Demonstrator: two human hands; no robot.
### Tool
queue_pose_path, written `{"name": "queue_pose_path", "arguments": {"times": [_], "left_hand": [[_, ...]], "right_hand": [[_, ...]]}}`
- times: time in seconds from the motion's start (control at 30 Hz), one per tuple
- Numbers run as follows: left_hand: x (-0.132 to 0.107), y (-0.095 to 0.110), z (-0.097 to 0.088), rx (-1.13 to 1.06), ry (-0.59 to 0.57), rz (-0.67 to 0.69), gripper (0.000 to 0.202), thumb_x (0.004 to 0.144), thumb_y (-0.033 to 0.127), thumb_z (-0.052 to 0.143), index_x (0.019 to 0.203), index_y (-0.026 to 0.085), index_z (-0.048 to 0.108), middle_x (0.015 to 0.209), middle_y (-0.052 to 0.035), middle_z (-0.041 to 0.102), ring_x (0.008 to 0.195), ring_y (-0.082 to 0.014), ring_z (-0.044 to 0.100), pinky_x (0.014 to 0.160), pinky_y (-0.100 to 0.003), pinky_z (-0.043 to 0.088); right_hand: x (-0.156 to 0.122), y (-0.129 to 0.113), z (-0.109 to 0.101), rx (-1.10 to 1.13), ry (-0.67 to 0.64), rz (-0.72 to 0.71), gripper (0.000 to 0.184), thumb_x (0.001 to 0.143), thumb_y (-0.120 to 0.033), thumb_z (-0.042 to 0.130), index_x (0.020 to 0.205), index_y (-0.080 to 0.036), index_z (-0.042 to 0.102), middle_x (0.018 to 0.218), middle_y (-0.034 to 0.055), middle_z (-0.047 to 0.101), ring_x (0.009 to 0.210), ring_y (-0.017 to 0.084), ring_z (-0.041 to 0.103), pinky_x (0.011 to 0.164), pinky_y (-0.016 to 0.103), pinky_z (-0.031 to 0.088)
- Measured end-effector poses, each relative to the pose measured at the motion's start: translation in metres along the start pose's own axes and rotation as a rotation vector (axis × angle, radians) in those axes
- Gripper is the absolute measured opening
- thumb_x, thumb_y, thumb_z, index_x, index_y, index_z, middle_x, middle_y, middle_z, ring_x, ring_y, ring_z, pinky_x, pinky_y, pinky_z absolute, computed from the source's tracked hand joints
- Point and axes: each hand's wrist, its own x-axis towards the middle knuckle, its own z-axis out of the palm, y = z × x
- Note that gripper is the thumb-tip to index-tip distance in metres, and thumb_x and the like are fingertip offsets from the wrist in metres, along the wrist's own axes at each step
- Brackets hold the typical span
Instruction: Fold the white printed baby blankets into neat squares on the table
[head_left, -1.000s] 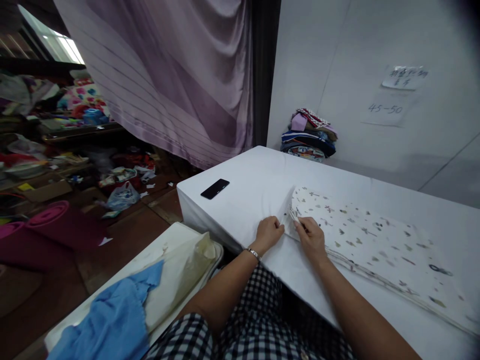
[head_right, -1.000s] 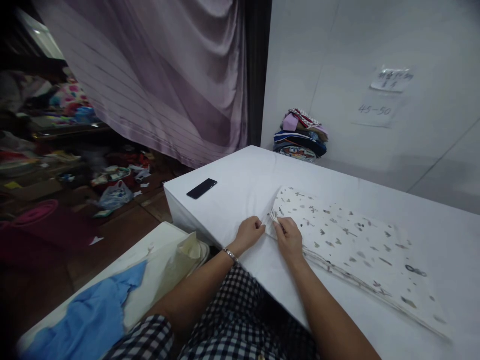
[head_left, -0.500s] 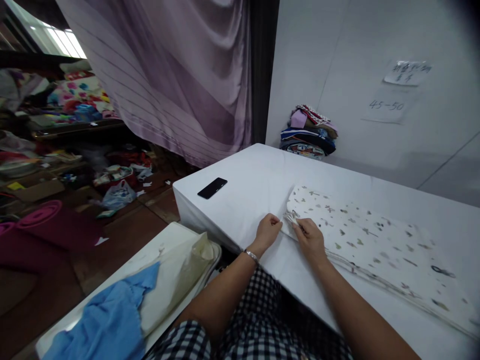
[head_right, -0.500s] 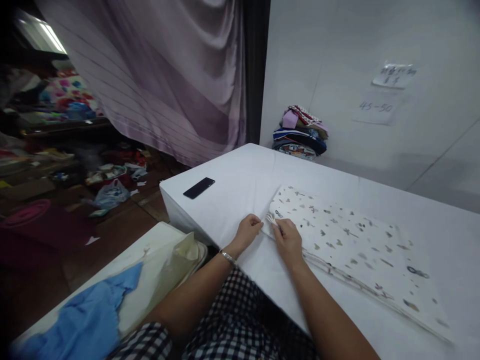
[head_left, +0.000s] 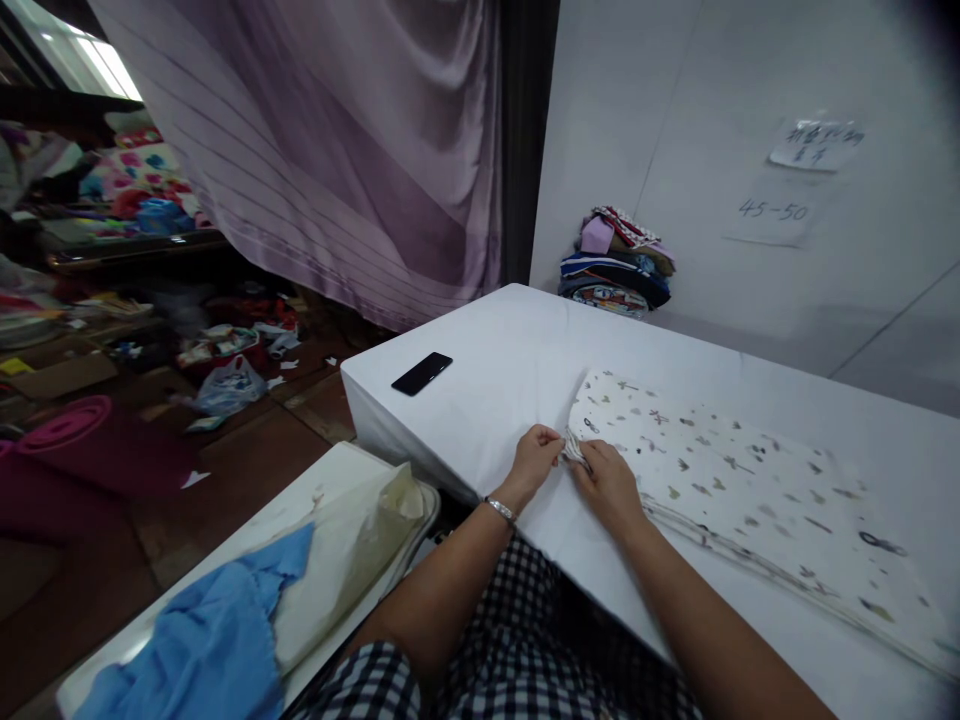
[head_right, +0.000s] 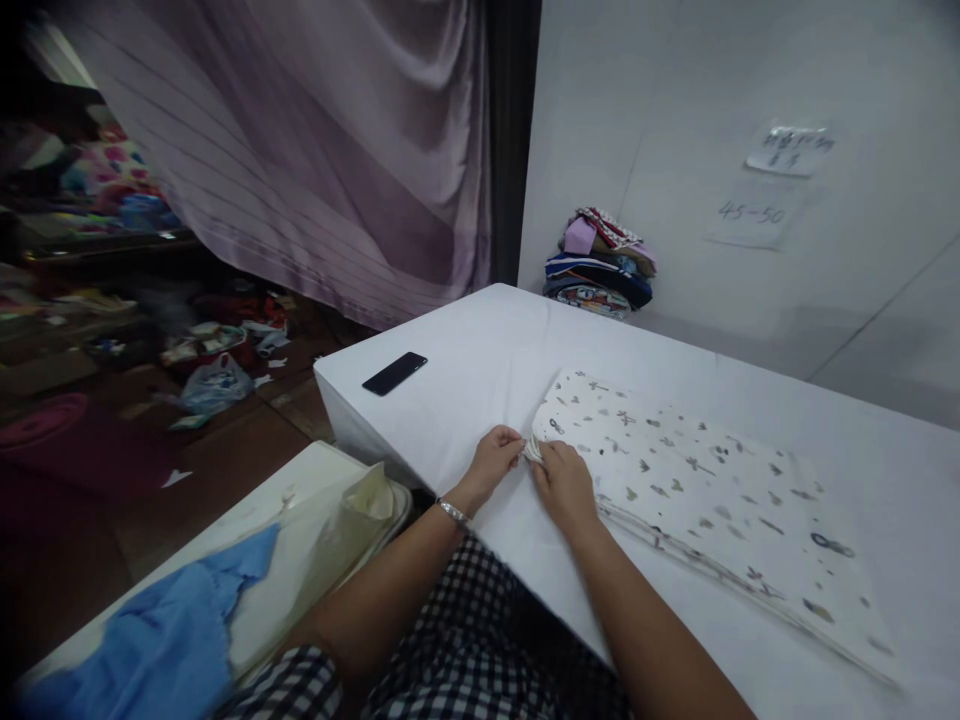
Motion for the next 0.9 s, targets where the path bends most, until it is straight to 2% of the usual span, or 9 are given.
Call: {"name": "queue_pose_path", "arguments": {"times": [0.13,0.27,0.43,0.53,0.63,0.8,0.9], "left_hand": [[0.000,-0.001,0.000,-0.008,-0.006,0.003,0.006,0.067,0.017,0.056,0.069,0.017,0.050,0.053,0.0071,0.047,0.045,-0.0051,0.042,0.048,-0.018,0.035],[-0.001,-0.002,-0.001,0.011,-0.015,0.026,0.004,0.068,0.015,0.054,0.070,0.016,0.050,0.051,0.0077,0.045,0.044,-0.0045,0.039,0.047,-0.017,0.033],[-0.002,-0.001,-0.001,0.018,-0.022,0.033,0.004,0.069,0.017,0.055,0.070,0.016,0.051,0.051,0.0080,0.044,0.044,-0.0043,0.039,0.047,-0.017,0.032],[-0.002,0.000,-0.002,0.025,-0.016,0.015,0.005,0.068,0.017,0.055,0.070,0.016,0.051,0.051,0.0077,0.044,0.044,-0.0044,0.039,0.046,-0.017,0.031],[-0.001,-0.001,-0.002,-0.004,-0.013,0.003,0.005,0.068,0.015,0.054,0.070,0.016,0.050,0.052,0.0076,0.045,0.044,-0.0041,0.039,0.045,-0.017,0.032],[-0.001,0.000,0.001,-0.038,-0.026,-0.010,0.009,0.068,0.019,0.057,0.070,0.016,0.049,0.052,0.0072,0.046,0.043,-0.0041,0.039,0.045,-0.017,0.032],[-0.001,0.006,-0.001,0.020,-0.045,-0.026,0.011,0.073,0.026,0.056,0.074,0.016,0.050,0.056,0.0048,0.052,0.043,-0.0051,0.040,0.044,-0.018,0.032]], "right_hand": [[-0.001,-0.002,-0.002,0.080,0.064,0.028,0.034,0.087,-0.035,0.045,0.117,-0.021,0.053,0.100,0.0086,0.061,0.092,0.022,0.054,0.080,0.037,0.044],[0.001,-0.003,-0.008,0.165,0.085,0.021,0.026,0.089,-0.031,0.041,0.105,-0.022,0.059,0.096,0.0063,0.062,0.091,0.019,0.055,0.080,0.034,0.045],[0.005,0.002,-0.013,0.093,0.230,0.042,0.024,0.088,-0.028,0.043,0.101,-0.021,0.062,0.093,0.0074,0.062,0.090,0.020,0.054,0.079,0.035,0.045],[0.005,0.000,-0.010,0.027,0.141,-0.015,0.024,0.087,-0.025,0.042,0.099,-0.022,0.063,0.090,0.0075,0.062,0.085,0.021,0.054,0.075,0.036,0.045],[0.003,-0.005,-0.006,0.049,0.064,-0.051,0.025,0.087,-0.026,0.042,0.103,-0.022,0.062,0.091,0.0075,0.061,0.085,0.021,0.054,0.075,0.035,0.046],[0.001,-0.005,-0.002,0.009,0.037,-0.057,0.029,0.085,-0.030,0.046,0.111,-0.021,0.056,0.099,0.0095,0.060,0.092,0.024,0.053,0.078,0.037,0.045],[0.002,0.000,-0.003,0.082,0.059,0.017,0.026,0.086,-0.026,0.042,0.106,-0.022,0.057,0.095,0.0077,0.060,0.090,0.022,0.053,0.076,0.035,0.045]]}}
